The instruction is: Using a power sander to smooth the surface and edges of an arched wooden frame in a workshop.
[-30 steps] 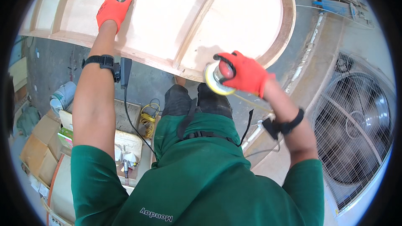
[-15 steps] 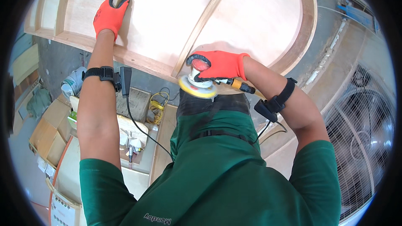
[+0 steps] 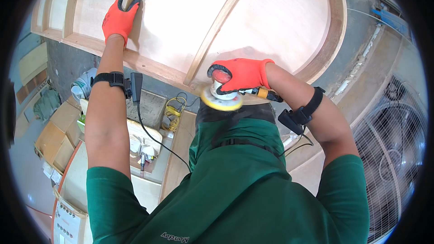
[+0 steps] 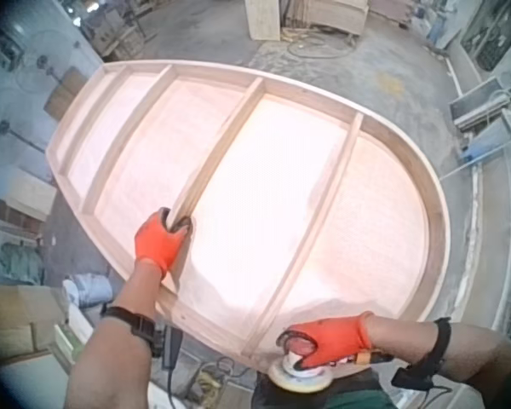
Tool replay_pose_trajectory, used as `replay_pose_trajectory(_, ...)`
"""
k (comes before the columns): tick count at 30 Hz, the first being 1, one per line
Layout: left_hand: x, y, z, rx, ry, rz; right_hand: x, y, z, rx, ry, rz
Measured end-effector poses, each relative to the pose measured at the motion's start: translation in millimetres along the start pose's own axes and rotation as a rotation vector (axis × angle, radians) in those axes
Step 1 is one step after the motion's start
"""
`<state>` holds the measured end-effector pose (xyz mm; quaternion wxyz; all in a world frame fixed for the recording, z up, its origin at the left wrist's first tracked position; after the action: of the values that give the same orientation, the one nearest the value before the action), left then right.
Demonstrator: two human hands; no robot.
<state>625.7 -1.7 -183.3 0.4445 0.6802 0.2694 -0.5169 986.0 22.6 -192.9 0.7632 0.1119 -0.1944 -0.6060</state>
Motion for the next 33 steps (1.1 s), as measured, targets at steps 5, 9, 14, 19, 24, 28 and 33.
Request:
replay_pose_trajectory(5,2,-1,-1,0.008,0.010,0.017,8,-11,16,-0.061,-0.003,-0.132)
replay_pose_trajectory(9,2,-3,4,0.010,0.006,-0.012,5,-1,-2,-0.069,0.018,0.027)
replay_pose_trajectory(14,3,0,1,0.020,0.045,0.006,13,-9,4,-0.141,0.076,-0.117)
replay_pose_trajectory(19,1,0,3,0.029,0.056,0.004,-9,20,10,0.153,-0.010,0.125)
replay_pose_trajectory(24,8,-5,-4,0.096,0.065,-0.031,-8,26,-6,0.073,0.098,0.075)
replay_pose_trajectory(28,-7,-3,3,0.041,0.055,0.052,5,7,25,0.140,0.112,-0.086)
replay_pose_trajectory(33,-1,3,0,0.064,0.092,0.062,-19,67,7,0.593,0.312,0.209)
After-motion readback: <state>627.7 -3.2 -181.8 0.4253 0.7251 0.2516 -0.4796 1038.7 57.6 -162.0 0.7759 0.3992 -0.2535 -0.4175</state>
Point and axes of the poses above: each hand's wrist, its own y-axis away from the middle knuckle, its own x-axis out of the palm, z = x × y, the point moved 3 cm from there along -y, towards the middle knuckle, and after that the axes turned 14 degrees about -x, right-handed, at the moved point
